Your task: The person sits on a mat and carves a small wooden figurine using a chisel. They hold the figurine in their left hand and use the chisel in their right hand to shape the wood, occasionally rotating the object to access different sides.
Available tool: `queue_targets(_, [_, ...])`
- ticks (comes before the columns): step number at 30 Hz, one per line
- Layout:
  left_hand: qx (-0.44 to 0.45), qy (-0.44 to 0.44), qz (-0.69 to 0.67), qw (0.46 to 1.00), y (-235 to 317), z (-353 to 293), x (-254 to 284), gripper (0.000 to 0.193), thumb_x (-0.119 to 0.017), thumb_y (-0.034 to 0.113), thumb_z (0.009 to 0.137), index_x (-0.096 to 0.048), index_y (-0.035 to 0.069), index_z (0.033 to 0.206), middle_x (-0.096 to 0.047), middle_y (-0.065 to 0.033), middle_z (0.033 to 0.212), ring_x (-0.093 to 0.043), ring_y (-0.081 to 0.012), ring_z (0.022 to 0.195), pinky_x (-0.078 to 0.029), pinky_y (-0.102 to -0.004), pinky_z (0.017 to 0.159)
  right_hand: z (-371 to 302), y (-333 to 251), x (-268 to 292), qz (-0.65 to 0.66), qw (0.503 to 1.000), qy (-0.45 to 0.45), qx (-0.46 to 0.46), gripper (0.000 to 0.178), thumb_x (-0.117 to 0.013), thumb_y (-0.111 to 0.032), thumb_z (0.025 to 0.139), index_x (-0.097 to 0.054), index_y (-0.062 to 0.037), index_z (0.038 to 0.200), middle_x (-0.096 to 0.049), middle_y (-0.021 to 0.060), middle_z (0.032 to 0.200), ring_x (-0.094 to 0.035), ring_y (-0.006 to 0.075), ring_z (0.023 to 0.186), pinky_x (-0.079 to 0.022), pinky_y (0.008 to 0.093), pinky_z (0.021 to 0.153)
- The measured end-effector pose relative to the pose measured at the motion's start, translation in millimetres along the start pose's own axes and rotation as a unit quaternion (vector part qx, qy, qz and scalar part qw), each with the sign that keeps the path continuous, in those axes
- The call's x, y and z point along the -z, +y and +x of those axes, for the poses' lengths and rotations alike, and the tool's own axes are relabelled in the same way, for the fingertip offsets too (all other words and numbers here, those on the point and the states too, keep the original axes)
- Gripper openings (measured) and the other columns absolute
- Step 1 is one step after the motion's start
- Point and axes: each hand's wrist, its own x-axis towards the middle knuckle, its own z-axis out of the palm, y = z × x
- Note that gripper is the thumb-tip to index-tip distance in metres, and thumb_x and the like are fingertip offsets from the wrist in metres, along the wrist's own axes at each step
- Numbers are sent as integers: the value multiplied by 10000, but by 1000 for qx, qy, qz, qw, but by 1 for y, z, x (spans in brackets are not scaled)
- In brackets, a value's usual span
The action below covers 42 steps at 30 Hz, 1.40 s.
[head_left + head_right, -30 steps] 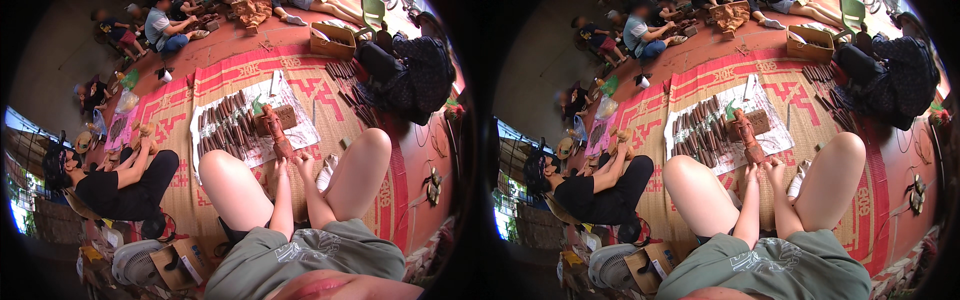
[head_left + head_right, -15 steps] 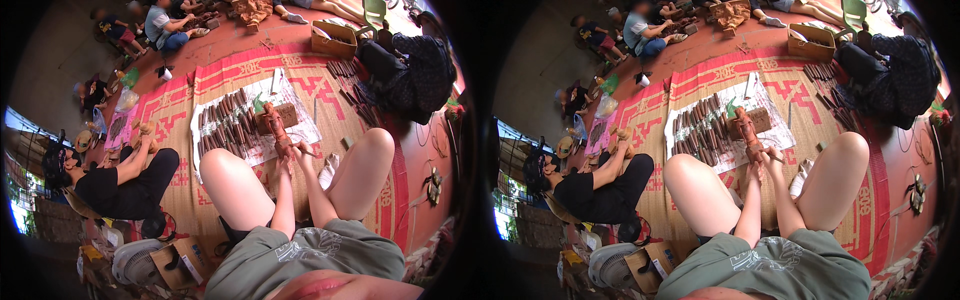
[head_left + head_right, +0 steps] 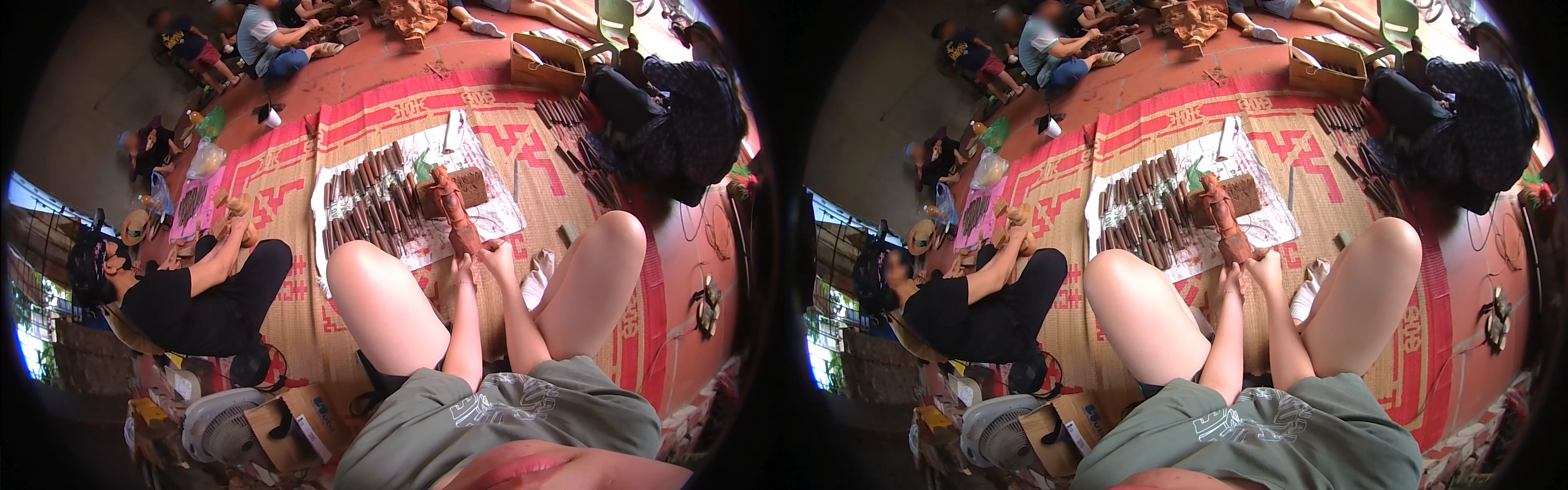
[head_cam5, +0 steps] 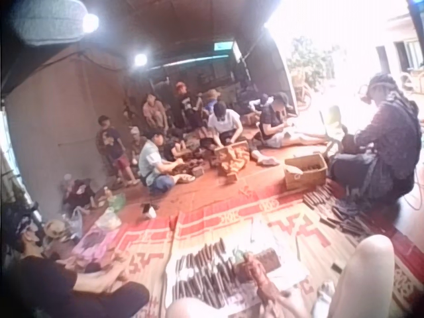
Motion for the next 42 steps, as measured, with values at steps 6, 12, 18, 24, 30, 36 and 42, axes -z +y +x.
queue_targets(6, [-28,-71,4,997,-4,15,9,536,-673,283,836,-454,155,1308,-636,28,939,-482,-59,679,-400,-279,500,14,-2,-13,107,992,11,71,105,-626,-39,681,-559,17,623,-541,45,517,-484,74,488,-393,260,449])
queue_targets(12, [-15,4,-8,1000,-3,-3,-9,482,-632,178,873,-446,32,1292,-627,-23,1013,-572,-110,838,-463,-252,693,15,-5,14,21,996,-80,-17,109,-624,-43,695,-564,17,627,-552,36,526,-485,66,497,-391,244,451])
queue_targets(18, [-64,-23,-42,997,-17,28,9,612,-691,212,831,-401,1,1327,-617,-57,1074,-586,-140,918,-462,-256,778,6,-5,-10,81,996,-20,41,80,-623,-53,670,-606,23,659,-556,69,527,-511,95,487,-418,266,482])
queue_targets(24, [-54,-9,-43,998,-22,26,0,672,-711,252,814,-383,2,1344,-623,-78,1100,-588,-147,941,-465,-260,771,8,-7,-1,114,993,8,28,108,-629,-57,659,-573,30,628,-553,73,531,-516,93,512,-426,272,495])
queue_targets(30, [-53,1,-17,998,-17,23,8,681,-704,268,818,-374,2,1351,-629,-74,1083,-589,-141,901,-462,-255,740,3,-4,2,54,985,-121,-109,90,-635,-23,710,-565,13,666,-560,28,575,-487,64,529,-402,243,474])
queue_targets(36, [-79,16,-51,995,-11,22,19,665,-694,254,826,-373,26,1362,-644,-50,1039,-577,-108,788,-450,-231,632,0,-17,-24,208,978,-15,31,131,-646,-14,705,-558,-6,608,-560,25,536,-482,68,490,-388,240,456])
queue_targets(42, [-34,11,-7,999,-7,2,-6,618,-674,218,846,-381,27,1356,-659,-53,986,-590,-112,807,-467,-235,658,7,14,4,153,988,-17,-18,117,-626,-8,716,-557,3,622,-573,21,560,-488,56,509,-390,230,468])
